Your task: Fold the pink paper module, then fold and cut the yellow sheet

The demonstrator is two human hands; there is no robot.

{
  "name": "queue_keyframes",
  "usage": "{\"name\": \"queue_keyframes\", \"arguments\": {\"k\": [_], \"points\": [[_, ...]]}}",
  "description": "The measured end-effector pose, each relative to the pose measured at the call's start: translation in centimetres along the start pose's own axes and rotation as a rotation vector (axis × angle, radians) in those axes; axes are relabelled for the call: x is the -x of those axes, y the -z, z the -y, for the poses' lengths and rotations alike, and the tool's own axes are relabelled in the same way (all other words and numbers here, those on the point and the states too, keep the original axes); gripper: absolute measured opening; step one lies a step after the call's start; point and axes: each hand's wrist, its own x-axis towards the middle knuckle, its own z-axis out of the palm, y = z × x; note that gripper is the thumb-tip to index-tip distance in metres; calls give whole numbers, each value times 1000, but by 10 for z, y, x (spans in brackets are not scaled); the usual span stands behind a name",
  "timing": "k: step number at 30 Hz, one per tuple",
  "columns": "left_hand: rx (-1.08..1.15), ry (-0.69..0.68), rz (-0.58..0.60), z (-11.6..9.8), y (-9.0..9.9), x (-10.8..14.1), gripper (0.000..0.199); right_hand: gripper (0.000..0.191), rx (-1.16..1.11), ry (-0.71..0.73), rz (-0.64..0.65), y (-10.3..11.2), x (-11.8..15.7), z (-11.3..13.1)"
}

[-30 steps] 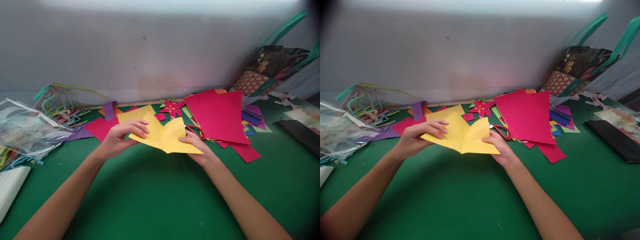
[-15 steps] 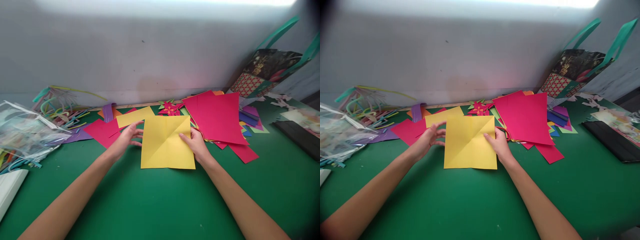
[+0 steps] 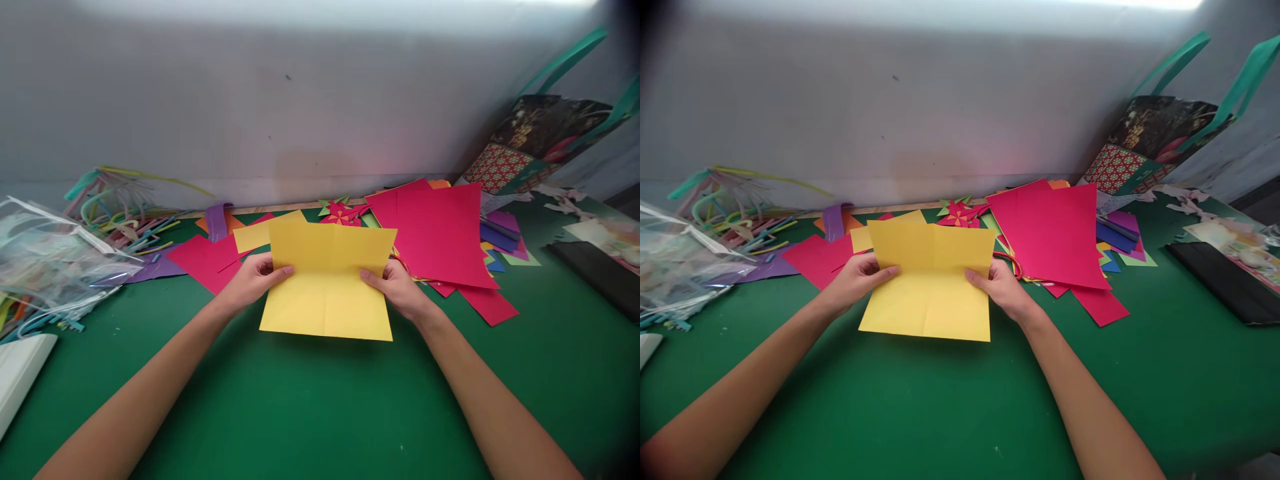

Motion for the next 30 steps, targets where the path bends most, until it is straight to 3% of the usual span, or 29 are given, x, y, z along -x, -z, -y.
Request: {"name": "queue_keyframes", "arguments": {"k": [3,7,10,12,15,17,18,20,22,23,25,30], "points": [[47,-54,42,2,9,2,38,34,-51,16,48,8,2,1],[75,-122,103,9,20,2,18,11,-45,48,99,16,3,3],[26,-187,108,9,24,-2,15,7,-44,68,89,16,3,4],[-95,-258,3,5,24,-4,17,7,-55,54,28,14,1,4],[-298,-455,-344,-9,17,-2,20,8,-83,29,-72,6,-3,0],[-425,-581,-470,-19,7,5,23,9,-110,11,-98,0,-5,-2],[-511,-639,-444,-23,0,9,25,10,-126,7,-107,-3,-6,-3],[-709,-751,-246,-29,-17,18,34,12,-161,-3,-132,-8,-6,-4],[-978,-871,-41,-29,-35,25,62,12,-203,-14,-166,-13,-6,-3],[-1087,-913,-6,-27,-43,27,69,12,-227,-17,-178,-16,-5,-2],[-1225,-963,-18,-20,-54,28,64,11,-275,-22,-178,-20,-3,-1],[-1224,-1081,-303,-6,-52,22,41,17,-304,-15,-11,-26,3,-2]]}}
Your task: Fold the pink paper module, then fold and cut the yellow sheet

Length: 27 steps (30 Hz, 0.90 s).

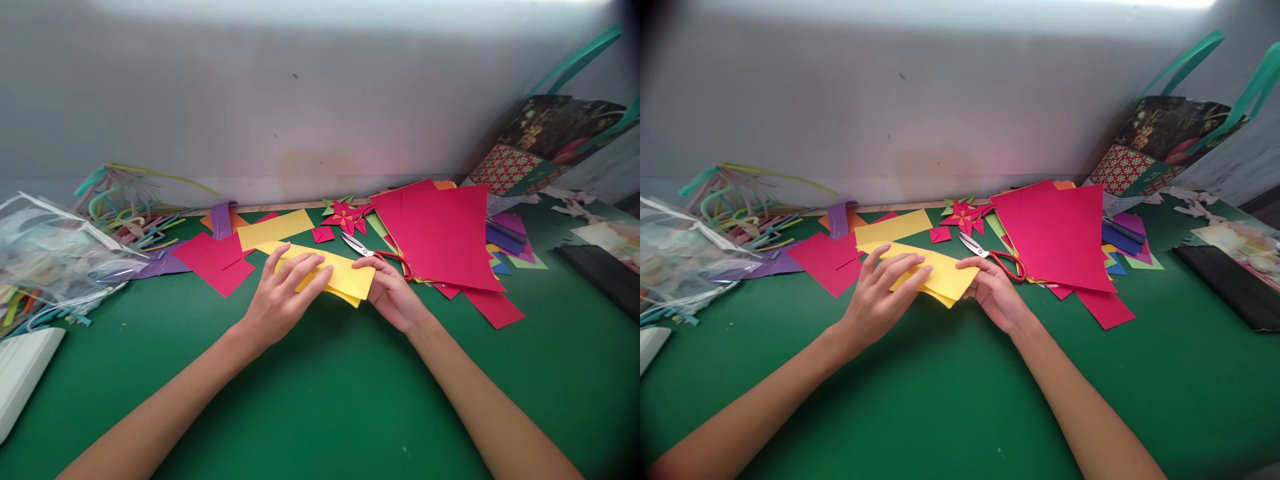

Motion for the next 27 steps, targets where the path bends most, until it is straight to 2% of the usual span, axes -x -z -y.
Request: {"name": "queue_keyframes", "arguments": {"k": [3,4,6,9,11,12,14,17,19,22,27], "points": [[122,146,-82,11,11,-6,22,28,27,28,127,0,4,4],[207,246,-85,15,18,-9,17,31,36,58,131,0,5,6],[440,533,-35,24,34,-18,14,34,63,129,67,2,5,12],[925,907,88,35,53,-25,33,32,114,177,-67,6,0,15],[1158,1041,263,40,55,-24,38,34,140,138,-77,7,-3,12],[1208,1065,372,41,53,-23,36,37,156,104,-62,7,-5,9],[1173,1017,582,39,42,-19,30,49,205,32,-24,6,-6,1],[1005,766,787,33,22,-13,25,53,361,-12,12,0,-5,-11],[943,691,830,29,12,-10,22,45,489,0,30,-4,-4,-18],[890,665,855,25,8,-8,22,36,609,26,5,-7,-4,-27],[779,644,799,20,11,-12,29,32,604,61,-52,-12,-2,-31]]}}
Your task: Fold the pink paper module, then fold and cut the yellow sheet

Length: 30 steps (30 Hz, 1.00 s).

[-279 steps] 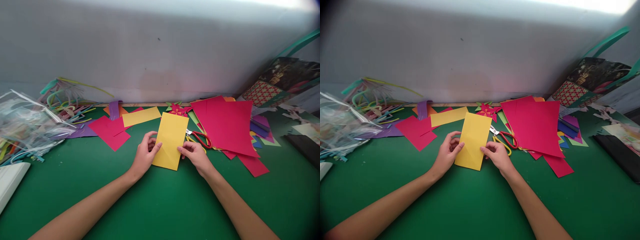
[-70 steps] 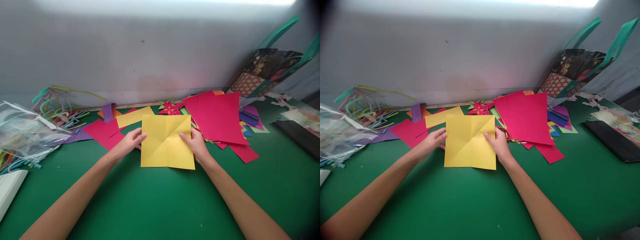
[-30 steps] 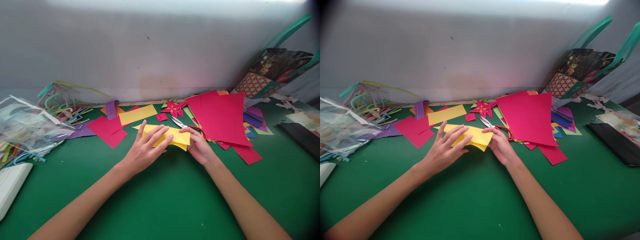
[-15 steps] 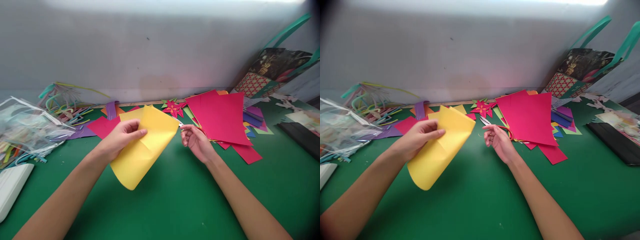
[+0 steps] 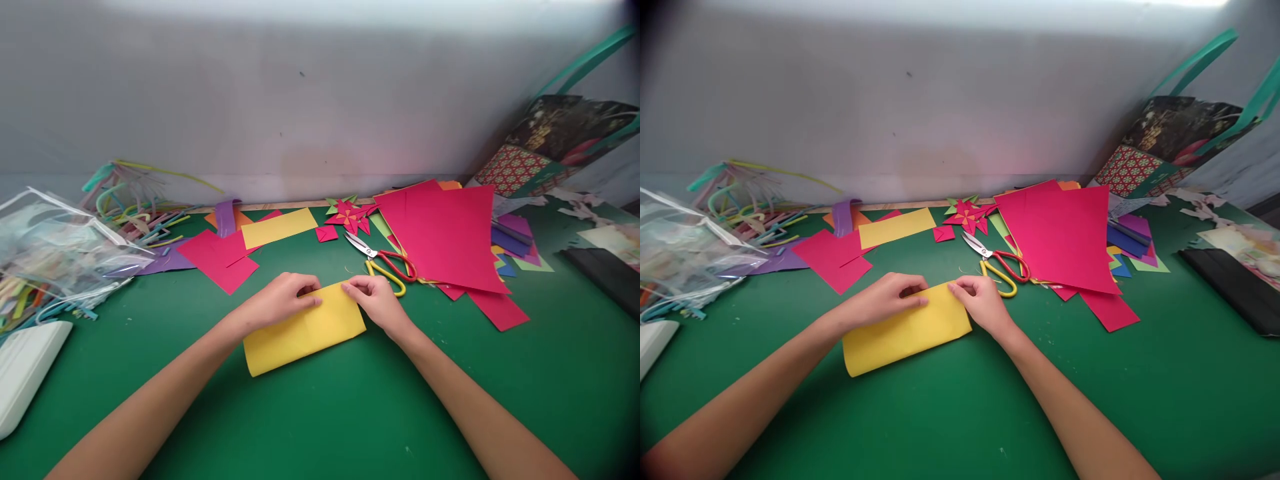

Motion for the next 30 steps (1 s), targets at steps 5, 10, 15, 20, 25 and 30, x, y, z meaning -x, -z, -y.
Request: {"name": "queue_keyframes", "arguments": {"k": [5,10,15,20,25,30], "points": [[-18,-64,-33,-5,-6,-2,36,32,6,-3,-49,-8,6,8],[27,-47,-61,-8,-6,-4,34,35,10,4,-95,-11,10,15],[45,-49,-54,-12,-2,-3,34,33,-66,-14,-41,-8,11,19],[47,-65,-44,-10,1,-3,36,30,-134,-34,-12,-8,11,22],[40,-66,-46,-8,1,-4,38,27,-158,-35,-65,-8,10,18],[38,-61,-50,-10,1,-5,37,27,-164,-45,-67,-7,9,15]]}}
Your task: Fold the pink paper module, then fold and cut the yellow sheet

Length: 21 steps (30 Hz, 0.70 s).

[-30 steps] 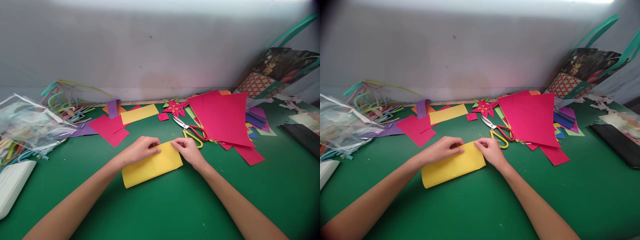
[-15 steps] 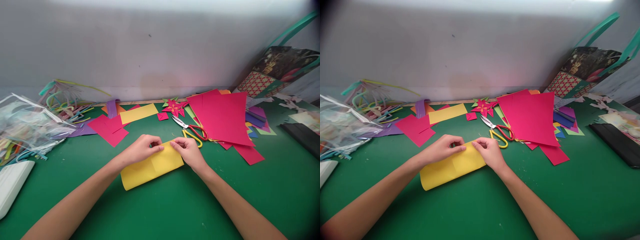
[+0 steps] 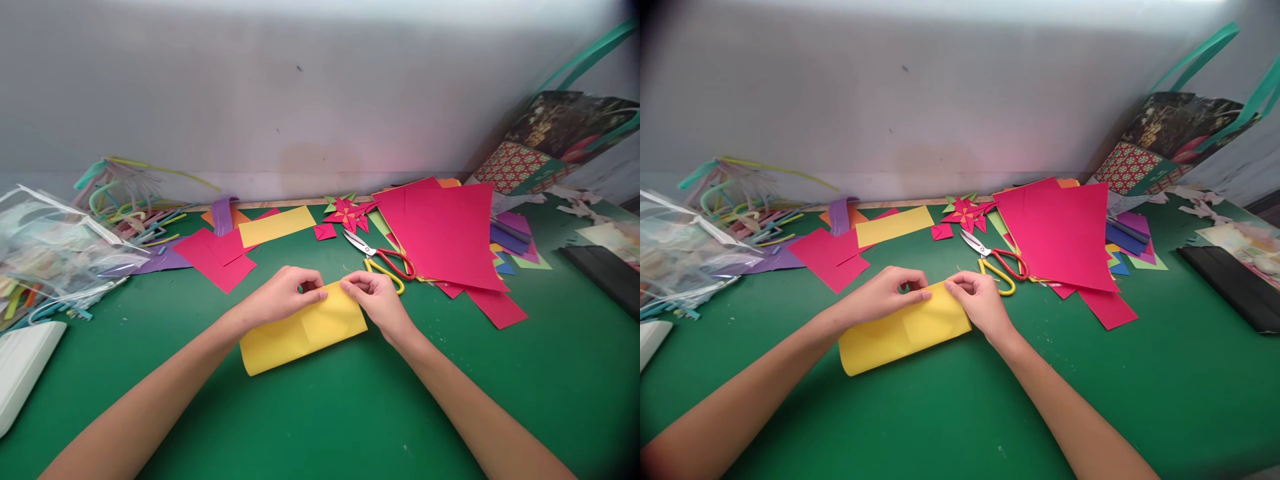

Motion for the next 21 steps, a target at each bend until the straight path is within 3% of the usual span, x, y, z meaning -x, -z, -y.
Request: {"name": "queue_keyframes", "arguments": {"k": [21], "points": [[13,5,11,1,-1,-1,34,25,15,3,-5,2,1,1]]}}
